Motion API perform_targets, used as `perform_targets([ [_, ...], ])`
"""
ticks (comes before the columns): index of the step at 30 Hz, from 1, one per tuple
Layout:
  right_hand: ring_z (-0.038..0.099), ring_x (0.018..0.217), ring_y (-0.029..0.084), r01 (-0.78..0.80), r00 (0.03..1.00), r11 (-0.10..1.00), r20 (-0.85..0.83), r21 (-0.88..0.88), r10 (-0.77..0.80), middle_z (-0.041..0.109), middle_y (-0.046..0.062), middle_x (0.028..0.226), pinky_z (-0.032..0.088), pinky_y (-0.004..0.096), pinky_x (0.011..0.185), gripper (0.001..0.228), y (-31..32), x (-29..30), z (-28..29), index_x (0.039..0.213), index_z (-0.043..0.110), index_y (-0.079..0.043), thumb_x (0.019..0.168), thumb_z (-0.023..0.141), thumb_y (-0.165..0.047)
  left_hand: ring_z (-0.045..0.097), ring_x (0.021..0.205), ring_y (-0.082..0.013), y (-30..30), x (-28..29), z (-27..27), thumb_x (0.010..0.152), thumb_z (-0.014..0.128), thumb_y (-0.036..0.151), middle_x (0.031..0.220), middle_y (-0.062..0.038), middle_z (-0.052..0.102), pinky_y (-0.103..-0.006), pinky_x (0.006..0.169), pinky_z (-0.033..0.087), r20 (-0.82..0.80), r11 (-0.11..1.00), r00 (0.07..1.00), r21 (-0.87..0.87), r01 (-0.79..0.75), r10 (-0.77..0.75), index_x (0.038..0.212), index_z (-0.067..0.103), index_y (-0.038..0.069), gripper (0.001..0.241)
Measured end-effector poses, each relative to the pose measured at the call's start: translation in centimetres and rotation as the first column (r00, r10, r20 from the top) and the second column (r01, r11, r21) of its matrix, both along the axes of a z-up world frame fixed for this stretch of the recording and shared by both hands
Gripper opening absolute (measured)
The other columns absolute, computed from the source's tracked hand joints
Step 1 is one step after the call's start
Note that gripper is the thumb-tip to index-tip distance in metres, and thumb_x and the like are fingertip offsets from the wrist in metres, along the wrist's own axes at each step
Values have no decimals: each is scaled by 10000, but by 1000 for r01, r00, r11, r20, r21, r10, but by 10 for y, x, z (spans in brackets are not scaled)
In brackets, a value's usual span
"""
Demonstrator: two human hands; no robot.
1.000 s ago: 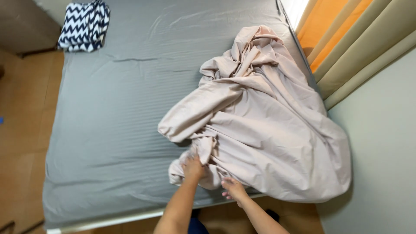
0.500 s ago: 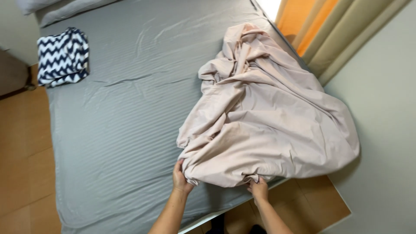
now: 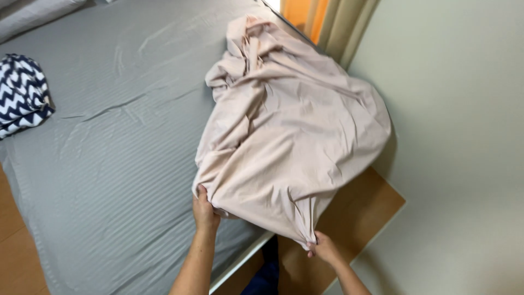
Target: The person folds a light pink duvet cover and a black-and-white zigzag patterned blanket on a bed. They unfold the items, smooth them out, and fold them into neat rectangles.
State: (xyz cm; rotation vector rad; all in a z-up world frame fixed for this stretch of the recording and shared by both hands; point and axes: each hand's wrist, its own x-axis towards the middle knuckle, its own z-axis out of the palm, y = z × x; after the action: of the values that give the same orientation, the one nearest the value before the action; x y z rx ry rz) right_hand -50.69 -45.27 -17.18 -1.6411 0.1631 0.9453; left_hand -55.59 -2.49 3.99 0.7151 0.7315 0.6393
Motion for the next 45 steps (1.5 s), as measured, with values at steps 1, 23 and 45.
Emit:
perform_targets([
  [1,632,573,148,22,1000,1000,-11,0,-22,727,111,920,534,305,559,356,-1,-28,11,1289,611,5,936,661,-10,646,1149,-243,-3,-23,3,1077,441,309,1303,-113,660,-407,991,516,-11,1000,1000,0,22,-22,1431,488,46,444],
  [23,683,888,151,258,952,950,119,177,-281,751,129,1075,563,311,786,390,250,-199,87,1242,660,-2,1002,682,-309,635,883,-144,-41,-225,-91,1006,602,273,926,-37,705,-304,815,490,-318,600,762,476,643,-564,975,751,4,310],
  [45,749,945,306,84,910,853,389,-515,146,765,166,1009,585,404,834,611,345,-345,193,1349,526,-87,849,809,-297,600,1259,-362,244,-149,-57,932,477,211,1375,-190,628,-545,1147,391,428,727,823,-415,546,-374,1333,587,-6,469],
])
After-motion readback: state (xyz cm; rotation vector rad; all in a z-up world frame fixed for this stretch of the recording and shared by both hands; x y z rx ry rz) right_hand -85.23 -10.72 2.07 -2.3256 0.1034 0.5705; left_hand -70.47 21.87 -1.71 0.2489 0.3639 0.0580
